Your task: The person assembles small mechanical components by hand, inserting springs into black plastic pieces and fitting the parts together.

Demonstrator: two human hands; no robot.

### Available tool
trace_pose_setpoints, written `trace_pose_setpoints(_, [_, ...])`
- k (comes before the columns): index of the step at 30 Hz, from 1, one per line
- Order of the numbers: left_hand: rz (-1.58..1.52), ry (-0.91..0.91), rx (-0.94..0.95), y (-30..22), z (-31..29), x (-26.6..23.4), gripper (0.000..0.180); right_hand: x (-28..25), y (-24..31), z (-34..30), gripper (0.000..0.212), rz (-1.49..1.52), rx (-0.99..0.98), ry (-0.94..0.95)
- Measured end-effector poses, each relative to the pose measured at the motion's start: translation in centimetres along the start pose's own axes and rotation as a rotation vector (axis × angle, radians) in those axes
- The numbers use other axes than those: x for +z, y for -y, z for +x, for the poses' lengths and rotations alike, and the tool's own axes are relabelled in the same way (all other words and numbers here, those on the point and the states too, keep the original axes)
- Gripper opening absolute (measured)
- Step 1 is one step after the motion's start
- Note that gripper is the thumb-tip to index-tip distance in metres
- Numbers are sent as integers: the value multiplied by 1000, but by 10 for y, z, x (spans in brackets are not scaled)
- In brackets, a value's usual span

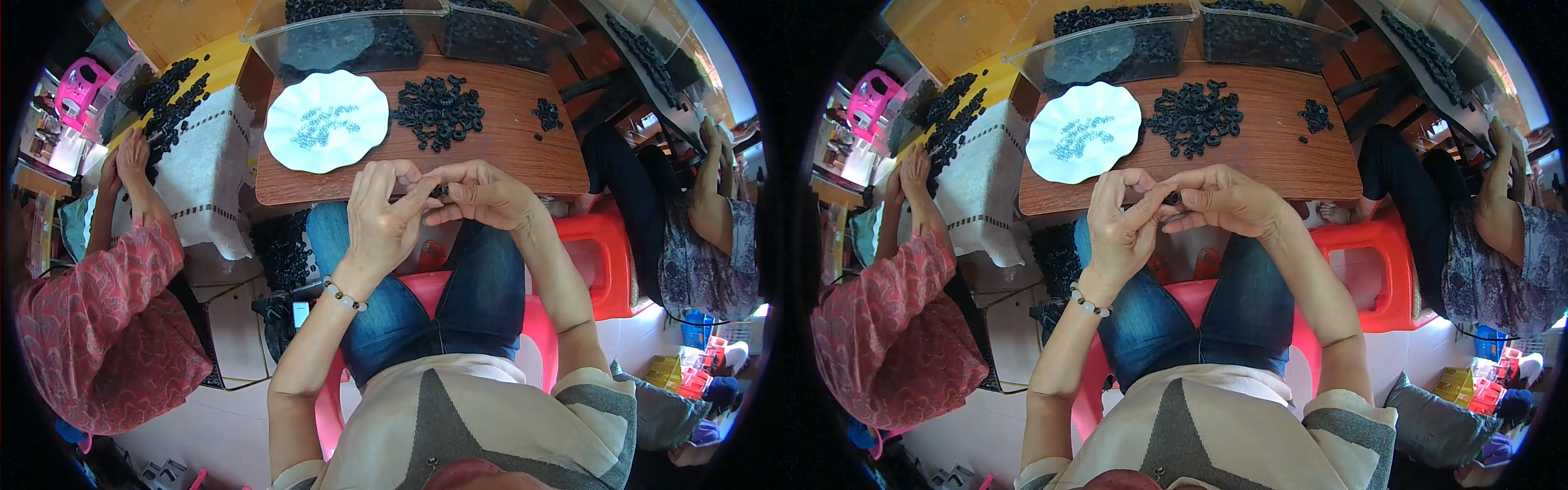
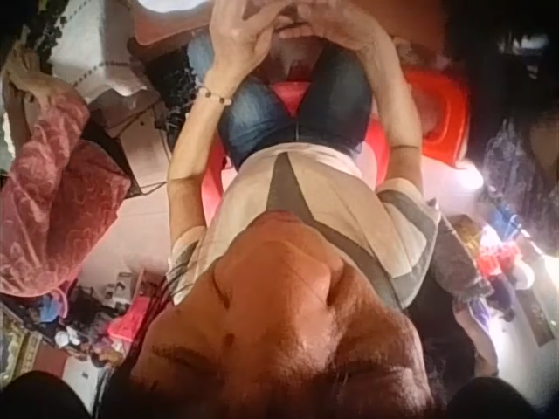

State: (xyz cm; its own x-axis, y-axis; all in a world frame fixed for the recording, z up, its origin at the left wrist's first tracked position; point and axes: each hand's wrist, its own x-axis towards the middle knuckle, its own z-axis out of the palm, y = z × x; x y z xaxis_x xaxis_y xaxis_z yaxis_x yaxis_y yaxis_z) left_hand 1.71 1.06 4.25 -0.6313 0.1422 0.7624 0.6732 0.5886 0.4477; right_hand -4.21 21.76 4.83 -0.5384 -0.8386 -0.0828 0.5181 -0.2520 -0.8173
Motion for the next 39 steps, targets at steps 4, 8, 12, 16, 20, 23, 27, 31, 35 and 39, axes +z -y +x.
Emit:
trace_pose_setpoints(4, [-35, 19, -2, 1, -1, 0, 41, 2, -4, -1, 49, 38, -22, -46])
trace_pose_setpoints(8, [-19, 121, 31, -3, 0, -1, 41, -1, -10, -4, 46, 46, -10, -84])
trace_pose_setpoints(12, [-21, 115, -4, -1, -3, 2, 39, 1, -14, -4, 44, 53, 2, -139])
trace_pose_setpoints(16, [-122, 50, -154, -1, -4, 4, 36, 7, -6, -4, 46, 10, -5, -152])
trace_pose_setpoints(20, [-81, 28, -183, 0, -4, 2, 37, 8, -5, -5, 48, 34, -7, -188])
trace_pose_setpoints(23, [-35, 40, -154, 2, -3, 0, 36, 8, -4, -4, 50, -41, 3, -249])
trace_pose_setpoints(27, [-13, 28, -141, 2, -3, -1, 37, 24, 2, -2, 47, -296, -25, -399])
trace_pose_setpoints(31, [27, 21, -125, 1, -4, 1, 36, 27, 6, -2, 39, -531, -70, -445])
trace_pose_setpoints(35, [34, 5, -149, 0, -5, 3, 35, 5, 22, 0, 27, -685, -132, -469])
trace_pose_setpoints(39, [-4, 0, -184, 1, -10, 1, 22, -37, 119, 18, 25, -1296, -626, -645])
